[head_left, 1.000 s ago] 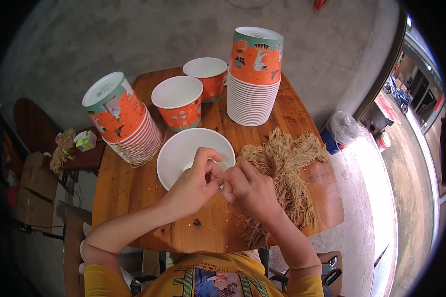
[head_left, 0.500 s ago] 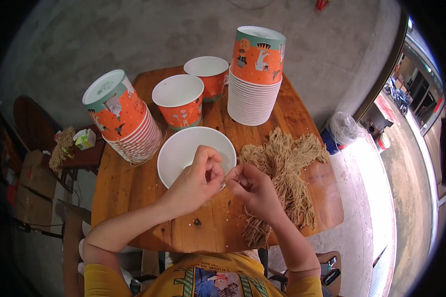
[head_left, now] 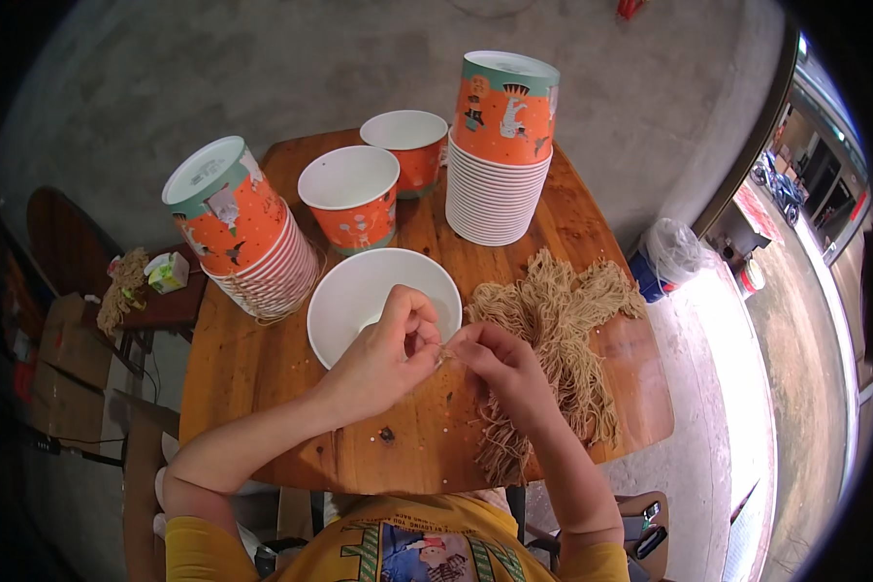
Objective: The person is tying bundles of dried fibers and placing them into patterned paper cups on a wooden table.
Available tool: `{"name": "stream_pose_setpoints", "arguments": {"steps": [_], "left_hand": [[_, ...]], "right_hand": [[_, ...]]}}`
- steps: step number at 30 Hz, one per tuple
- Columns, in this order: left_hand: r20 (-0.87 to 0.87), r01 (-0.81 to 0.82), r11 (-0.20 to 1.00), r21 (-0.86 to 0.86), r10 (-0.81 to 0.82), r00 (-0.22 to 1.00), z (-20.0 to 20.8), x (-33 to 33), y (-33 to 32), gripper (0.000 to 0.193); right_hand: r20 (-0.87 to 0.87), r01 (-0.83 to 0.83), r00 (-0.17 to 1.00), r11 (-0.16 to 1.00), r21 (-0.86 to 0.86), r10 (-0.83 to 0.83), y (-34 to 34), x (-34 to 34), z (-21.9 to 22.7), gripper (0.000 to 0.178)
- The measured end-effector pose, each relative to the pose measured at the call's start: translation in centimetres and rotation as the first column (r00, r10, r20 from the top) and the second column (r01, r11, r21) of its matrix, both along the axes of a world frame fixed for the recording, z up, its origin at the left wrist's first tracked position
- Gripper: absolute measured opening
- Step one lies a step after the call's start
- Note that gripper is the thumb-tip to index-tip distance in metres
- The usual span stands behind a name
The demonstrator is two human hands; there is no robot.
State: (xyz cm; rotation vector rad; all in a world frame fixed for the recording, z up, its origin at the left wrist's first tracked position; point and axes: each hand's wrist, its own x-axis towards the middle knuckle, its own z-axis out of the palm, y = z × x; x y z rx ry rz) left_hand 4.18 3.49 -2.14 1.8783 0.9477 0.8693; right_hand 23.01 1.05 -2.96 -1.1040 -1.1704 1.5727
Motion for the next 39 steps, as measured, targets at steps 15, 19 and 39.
{"name": "stream_pose_setpoints", "arguments": {"steps": [15,19,39], "left_hand": [[0.016,0.02,0.993,-0.115,-0.018,1.0,0.2,-0.1,0.1,0.035],[-0.058,0.062,0.998,-0.002,-0.062,0.996,0.3,-0.3,-0.2,0.037],[-0.321,0.034,0.976,0.214,0.038,0.946,0.8,-0.8,-0.2,0.011]], "right_hand": [[0.126,0.103,0.983,0.967,0.233,-0.135,-0.5,-0.9,-2.1,0.018],[0.113,0.11,0.984,0.97,0.217,-0.137,-0.6,-1.1,-1.8,0.018],[0.085,0.171,0.976,0.945,0.278,-0.201,-1.8,-1.1,-3.1,0.016]]}}
